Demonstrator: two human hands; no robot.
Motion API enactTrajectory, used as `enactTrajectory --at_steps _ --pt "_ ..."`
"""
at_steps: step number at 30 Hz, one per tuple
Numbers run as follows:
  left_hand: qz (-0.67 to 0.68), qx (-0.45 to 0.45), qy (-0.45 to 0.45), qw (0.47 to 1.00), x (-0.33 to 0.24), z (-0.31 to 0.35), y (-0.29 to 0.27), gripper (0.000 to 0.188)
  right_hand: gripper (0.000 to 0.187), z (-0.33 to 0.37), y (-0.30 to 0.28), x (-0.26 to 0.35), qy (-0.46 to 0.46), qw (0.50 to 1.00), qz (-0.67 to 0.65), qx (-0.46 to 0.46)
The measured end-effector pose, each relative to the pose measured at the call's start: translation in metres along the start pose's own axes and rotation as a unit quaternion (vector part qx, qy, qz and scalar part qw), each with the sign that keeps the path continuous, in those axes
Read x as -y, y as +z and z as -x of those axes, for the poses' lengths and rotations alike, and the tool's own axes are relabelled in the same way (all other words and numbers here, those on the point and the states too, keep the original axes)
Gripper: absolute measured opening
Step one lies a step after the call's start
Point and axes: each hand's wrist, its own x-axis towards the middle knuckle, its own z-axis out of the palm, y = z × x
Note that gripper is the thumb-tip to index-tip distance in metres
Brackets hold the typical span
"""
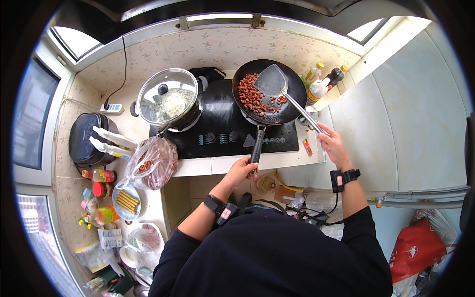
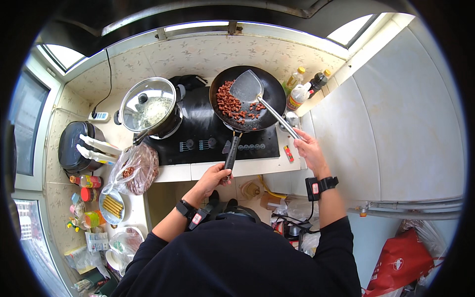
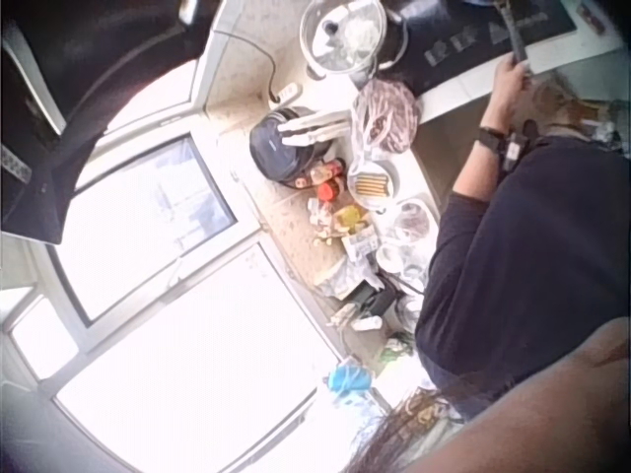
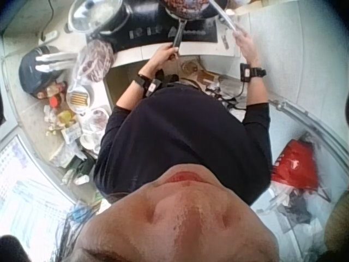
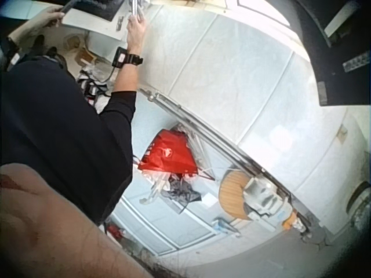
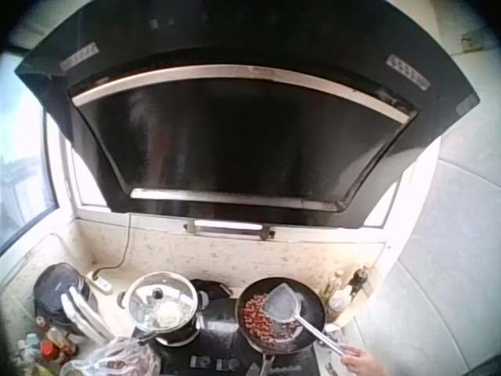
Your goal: The person stirs peanuts in a wok on an induction cooktop using a metal spatula. They briefly rinse the spatula at the sink and return to stirring. The clip ends while the peanuts are still cooking.
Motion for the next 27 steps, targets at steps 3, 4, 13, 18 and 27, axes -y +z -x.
enactTrajectory --at_steps 3,4,13,18,27 --pt "0.0 -0.002 -0.005 1.0 0.0 0.0 0.0 0.012 0.048 0.014 0.001 -0.022 -0.014 0.999 -0.045 -0.004" --pt "0.002 -0.001 -0.005 1.0 0.0 0.0 0.0 0.012 0.048 0.018 0.001 -0.028 -0.014 0.999 -0.05 -0.015" --pt "0.013 -0.005 -0.004 1.0 0.001 0.0 0.002 0.012 0.049 0.03 0.003 -0.049 -0.047 0.996 -0.074 -0.026" --pt "0.012 -0.008 0.0 1.0 0.001 0.001 0.003 0.011 0.049 0.031 0.002 -0.049 -0.062 0.996 -0.05 -0.032" --pt "0.02 -0.011 0.008 1.0 0.003 0.002 0.005 0.012 0.047 0.03 0.003 -0.046 -0.072 0.995 -0.037 -0.056"
